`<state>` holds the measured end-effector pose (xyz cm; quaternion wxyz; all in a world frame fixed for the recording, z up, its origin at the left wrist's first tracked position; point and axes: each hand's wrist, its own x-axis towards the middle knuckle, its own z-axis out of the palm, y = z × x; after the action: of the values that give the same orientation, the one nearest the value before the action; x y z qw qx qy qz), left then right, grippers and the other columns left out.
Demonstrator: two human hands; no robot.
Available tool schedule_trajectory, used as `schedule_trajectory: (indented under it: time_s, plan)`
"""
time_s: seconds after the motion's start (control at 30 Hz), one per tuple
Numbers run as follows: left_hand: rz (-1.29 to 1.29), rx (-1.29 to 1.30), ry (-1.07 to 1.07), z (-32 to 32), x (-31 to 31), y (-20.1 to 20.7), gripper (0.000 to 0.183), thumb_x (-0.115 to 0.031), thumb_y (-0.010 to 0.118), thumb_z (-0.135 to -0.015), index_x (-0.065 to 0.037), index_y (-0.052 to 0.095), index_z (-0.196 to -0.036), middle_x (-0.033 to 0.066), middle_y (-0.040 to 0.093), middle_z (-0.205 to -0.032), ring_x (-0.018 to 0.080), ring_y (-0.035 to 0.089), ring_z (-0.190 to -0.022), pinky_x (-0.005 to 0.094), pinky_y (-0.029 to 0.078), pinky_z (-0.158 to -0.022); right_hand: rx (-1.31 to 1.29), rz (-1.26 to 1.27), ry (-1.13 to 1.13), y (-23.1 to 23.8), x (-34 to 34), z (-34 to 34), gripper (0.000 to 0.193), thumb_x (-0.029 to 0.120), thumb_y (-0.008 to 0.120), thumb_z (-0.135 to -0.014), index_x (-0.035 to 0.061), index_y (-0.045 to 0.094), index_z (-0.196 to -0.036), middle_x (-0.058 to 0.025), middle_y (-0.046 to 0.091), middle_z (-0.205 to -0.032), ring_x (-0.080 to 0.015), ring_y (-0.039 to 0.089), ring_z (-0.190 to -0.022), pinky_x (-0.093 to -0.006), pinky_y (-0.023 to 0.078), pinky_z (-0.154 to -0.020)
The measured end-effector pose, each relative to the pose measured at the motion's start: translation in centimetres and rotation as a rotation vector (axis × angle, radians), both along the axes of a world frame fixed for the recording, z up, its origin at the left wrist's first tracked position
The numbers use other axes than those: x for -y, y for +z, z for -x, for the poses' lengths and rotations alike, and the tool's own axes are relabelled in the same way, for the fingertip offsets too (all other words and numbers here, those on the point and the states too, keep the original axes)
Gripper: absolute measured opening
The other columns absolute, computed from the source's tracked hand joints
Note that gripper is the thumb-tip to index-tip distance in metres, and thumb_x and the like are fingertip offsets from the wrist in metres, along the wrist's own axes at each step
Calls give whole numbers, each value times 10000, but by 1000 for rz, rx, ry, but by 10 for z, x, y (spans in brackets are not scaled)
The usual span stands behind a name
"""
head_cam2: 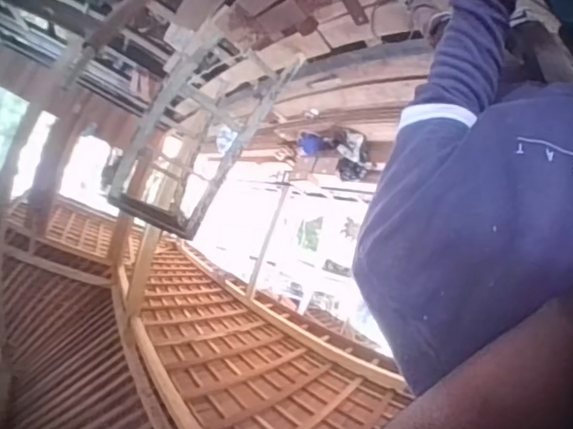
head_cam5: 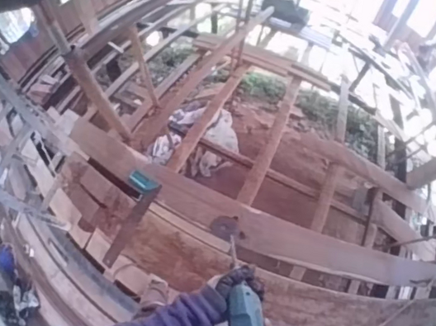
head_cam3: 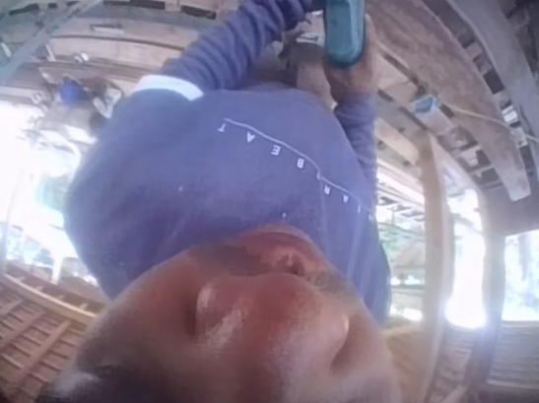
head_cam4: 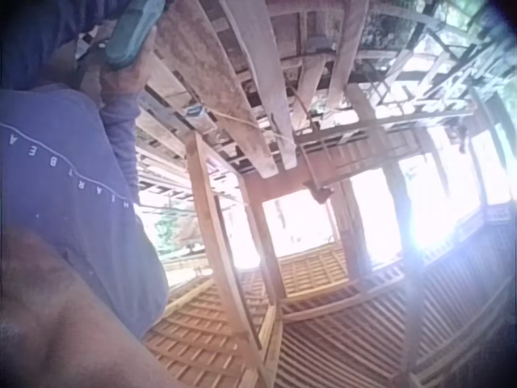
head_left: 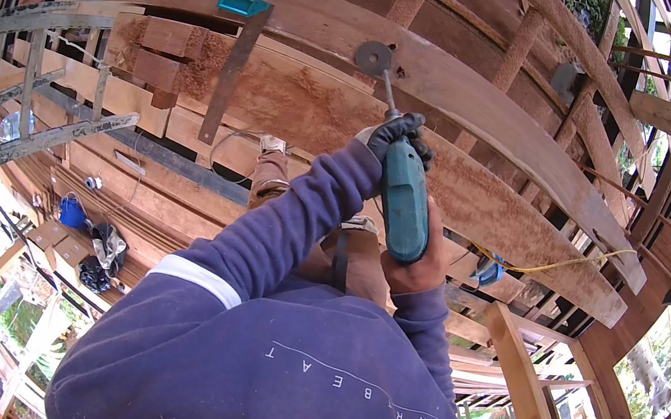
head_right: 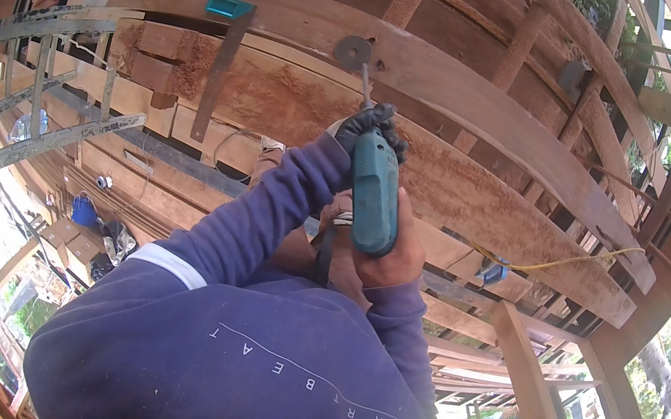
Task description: The person uses a corded drill to create holes in wooden planks on a construction site. They repeatedly position the drill, operate it to bore into the wood, and then clear the resulting sawdust from the bit and the hole. The person also uses a small sanding block to smooth the edges of the drilled holes.
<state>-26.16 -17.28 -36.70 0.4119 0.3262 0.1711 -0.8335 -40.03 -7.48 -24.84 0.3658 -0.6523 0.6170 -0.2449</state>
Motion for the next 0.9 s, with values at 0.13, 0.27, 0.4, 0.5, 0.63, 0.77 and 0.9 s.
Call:
schedule_trajectory:
  time_s: [0.13, 0.27, 0.4, 0.5, 0.63, 0.77, 0.9]
  plan:
    - [-26, 7, 17, 2, 1, 4, 289, -321, 783, -885, -101, 597, -875, 80, 661, -729, 259, 695, -749, 436, 595, -751, 35, -48, 3, -4, 1, 7, 765, 80, 714, -756, -31, 437, -1460, -253, 677, -1160, -377, 711, -1004, -398, 574, -833]
    - [-6, -42, 39, -2, 2, 4, 296, -352, 783, -883, -118, 610, -829, 54, 645, -710, 244, 693, -783, 434, 586, -784, 24, 8, 30, -5, 4, 6, 758, 129, 752, -783, -38, 446, -1457, -252, 686, -1140, -372, 720, -970, -392, 576, -816]
    - [9, -68, 82, -12, 2, 4, 315, -379, 777, -882, -107, 626, -829, 59, 653, -712, 255, 692, -780, 442, 587, -786, 43, -37, 50, -3, 8, 1, 768, 82, 715, -757, -33, 436, -1463, -254, 671, -1198, -370, 706, -1032, -384, 565, -858]
    - [-35, -62, 71, -12, 3, -4, 332, -395, 773, -883, -92, 642, -841, 70, 667, -715, 260, 695, -766, 449, 590, -782, 56, -144, 37, -1, 10, -1, 810, -12, 639, -699, -10, 418, -1479, -245, 659, -1253, -363, 688, -1119, -379, 550, -922]
    - [-40, -7, 125, -10, 6, 4, 402, -405, 793, -870, -74, 571, -923, 85, 638, -739, 262, 678, -740, 424, 580, -740, 30, -142, 41, 8, 20, -3, 817, -8, 644, -686, 3, 433, -1475, -235, 668, -1244, -355, 691, -1117, -372, 547, -926]
    - [-42, 12, 137, -9, 8, 7, 420, -416, 800, -861, -71, 568, -925, 80, 640, -742, 261, 678, -739, 422, 579, -744, 41, -147, 52, 8, 24, 1, 819, -6, 650, -680, 10, 443, -1472, -232, 669, -1246, -344, 689, -1128, -371, 543, -935]
    - [-29, -85, 141, -11, 7, 0, 357, -404, 776, -882, -72, 647, -899, 96, 682, -731, 270, 708, -790, 456, 598, -796, 38, -141, 48, 3, 22, 1, 808, 1, 665, -684, 0, 447, -1462, -232, 666, -1254, -346, 688, -1129, -375, 544, -933]
